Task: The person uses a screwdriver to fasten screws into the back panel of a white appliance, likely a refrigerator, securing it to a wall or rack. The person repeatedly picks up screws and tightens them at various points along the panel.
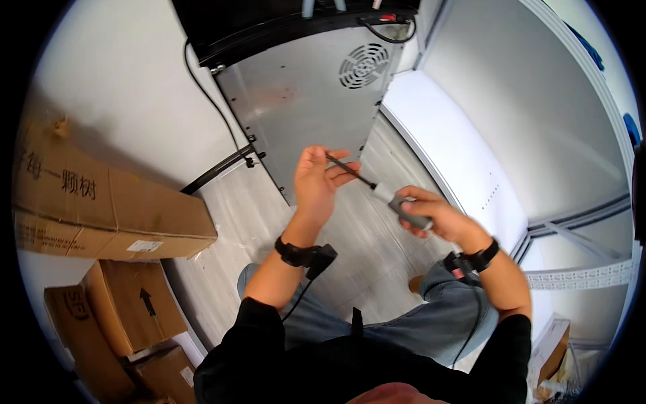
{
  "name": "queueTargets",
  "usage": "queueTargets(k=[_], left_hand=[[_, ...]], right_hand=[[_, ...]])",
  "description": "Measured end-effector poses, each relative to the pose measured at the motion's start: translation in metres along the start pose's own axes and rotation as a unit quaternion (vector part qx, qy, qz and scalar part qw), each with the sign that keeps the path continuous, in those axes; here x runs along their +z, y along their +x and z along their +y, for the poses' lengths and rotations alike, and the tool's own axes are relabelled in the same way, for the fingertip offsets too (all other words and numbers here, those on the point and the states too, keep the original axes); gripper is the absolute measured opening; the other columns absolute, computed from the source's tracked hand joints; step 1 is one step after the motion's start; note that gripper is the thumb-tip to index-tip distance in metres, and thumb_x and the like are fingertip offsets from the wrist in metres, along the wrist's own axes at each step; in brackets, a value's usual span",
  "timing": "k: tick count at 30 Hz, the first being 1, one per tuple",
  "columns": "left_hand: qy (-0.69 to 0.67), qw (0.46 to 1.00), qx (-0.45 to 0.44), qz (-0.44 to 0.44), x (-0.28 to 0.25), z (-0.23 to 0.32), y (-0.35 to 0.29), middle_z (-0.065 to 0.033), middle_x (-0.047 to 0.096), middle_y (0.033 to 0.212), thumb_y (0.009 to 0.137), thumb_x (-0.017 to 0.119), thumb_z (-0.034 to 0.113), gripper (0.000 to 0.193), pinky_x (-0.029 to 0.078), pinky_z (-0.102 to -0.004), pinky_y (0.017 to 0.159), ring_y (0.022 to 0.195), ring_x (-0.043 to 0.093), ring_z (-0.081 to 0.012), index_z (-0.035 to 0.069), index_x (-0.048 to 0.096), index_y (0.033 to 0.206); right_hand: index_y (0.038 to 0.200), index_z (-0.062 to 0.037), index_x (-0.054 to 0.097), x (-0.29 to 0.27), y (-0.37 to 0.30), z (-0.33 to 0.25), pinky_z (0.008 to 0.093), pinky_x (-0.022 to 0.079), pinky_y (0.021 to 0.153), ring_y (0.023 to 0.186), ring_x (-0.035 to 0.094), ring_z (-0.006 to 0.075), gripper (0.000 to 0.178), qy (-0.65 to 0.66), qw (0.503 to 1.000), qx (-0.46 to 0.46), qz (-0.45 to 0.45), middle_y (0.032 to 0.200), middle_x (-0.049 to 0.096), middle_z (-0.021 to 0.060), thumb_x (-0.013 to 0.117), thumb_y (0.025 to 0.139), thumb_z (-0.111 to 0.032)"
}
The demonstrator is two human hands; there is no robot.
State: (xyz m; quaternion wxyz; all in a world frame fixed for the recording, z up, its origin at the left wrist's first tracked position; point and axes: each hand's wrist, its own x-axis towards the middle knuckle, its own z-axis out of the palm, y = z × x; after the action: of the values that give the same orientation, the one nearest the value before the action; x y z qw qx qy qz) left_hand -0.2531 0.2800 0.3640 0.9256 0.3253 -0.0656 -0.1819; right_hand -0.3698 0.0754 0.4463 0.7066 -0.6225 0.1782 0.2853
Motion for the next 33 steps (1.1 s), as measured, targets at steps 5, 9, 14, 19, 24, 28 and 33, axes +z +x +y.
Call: queueTargets(k=[5,9,14,19,24,28,33], left_hand=[[-0.096,0.99,-0.098,-0.023,0.073,-0.073,0.023,-0.0146,0.058,0.111,0.099,0.044,0.024,0.018,0.056,-0.0398,0.083,0.1,0.063,-0.0308,0.007,0.046,0.104],[-0.121,0.982,-0.136,-0.059,0.117,-0.148,0.041,-0.015,0.058,0.114,0.098,0.049,0.022,0.019,0.056,-0.0344,0.084,0.101,0.063,-0.0299,0.006,0.048,0.108],[0.01,0.98,-0.175,-0.09,0.143,-0.239,0.057,-0.0156,0.061,0.112,0.097,0.05,0.02,0.017,0.056,-0.0339,0.081,0.099,0.064,-0.028,0.006,0.051,0.107],[0.142,0.947,-0.259,-0.129,0.158,-0.333,0.083,-0.0148,0.064,0.107,0.096,0.051,0.016,0.012,0.056,-0.0315,0.076,0.09,0.066,-0.0232,0.006,0.056,0.099],[0.243,0.907,-0.307,-0.155,0.165,-0.439,0.104,-0.0143,0.065,0.102,0.096,0.052,0.016,0.013,0.056,-0.0306,0.072,0.085,0.067,-0.0213,0.005,0.057,0.099],[0.267,0.878,-0.343,-0.2,0.183,-0.504,0.133,-0.0145,0.066,0.097,0.095,0.053,0.013,0.012,0.055,-0.0308,0.073,0.084,0.065,-0.0188,0.002,0.057,0.097],[0.306,0.833,-0.364,-0.282,0.209,-0.579,0.17,-0.0141,0.067,0.096,0.095,0.055,0.015,0.013,0.052,-0.0313,0.078,0.084,0.064,-0.0176,0.003,0.058,0.095]], right_hand=[[0.1,-0.008,0.055,-0.079,-0.065,-0.031,0.0187,0.026,0.033,0.038,0.039,0.0047,0.024,-0.061,0.993,0.028,0.098,0.064,0.058,0.0045,0.06,0.089,-0.03],[0.093,-0.0047,0.057,-0.155,-0.105,-0.027,0.0184,0.022,0.03,0.035,0.038,0.0042,0.027,-0.044,0.991,-0.006,0.124,0.062,0.058,0.0056,0.058,0.091,-0.032],[0.097,-0.003,0.06,-0.251,-0.11,0.058,0.0182,0.027,0.031,0.036,0.041,0.005,0.026,0.043,0.987,-0.049,0.15,0.07,0.06,0.0047,0.058,0.091,-0.028],[0.1,-0.0004,0.061,-0.335,-0.099,0.172,0.0199,0.029,0.035,0.036,0.041,0.0065,0.028,0.201,0.96,-0.084,0.176,0.067,0.06,0.0052,0.061,0.089,-0.026],[0.1,0.0027,0.059,-0.4,-0.091,0.259,0.0192,0.025,0.032,0.034,0.038,0.0054,0.028,0.294,0.928,-0.1,0.208,0.066,0.059,0.0065,0.058,0.088,-0.023],[0.098,0.0022,0.06,-0.437,-0.092,0.291,0.0194,0.023,0.033,0.034,0.035,0.0046,0.03,0.348,0.902,-0.1,0.235,0.064,0.058,0.0055,0.059,0.086,-0.026],[0.099,0.0067,0.059,-0.484,-0.093,0.318,0.0194,0.021,0.03,0.032,0.032,0.0049,0.035,0.4,0.868,-0.134,0.262,0.061,0.056,0.0067,0.055,0.088,-0.026]])
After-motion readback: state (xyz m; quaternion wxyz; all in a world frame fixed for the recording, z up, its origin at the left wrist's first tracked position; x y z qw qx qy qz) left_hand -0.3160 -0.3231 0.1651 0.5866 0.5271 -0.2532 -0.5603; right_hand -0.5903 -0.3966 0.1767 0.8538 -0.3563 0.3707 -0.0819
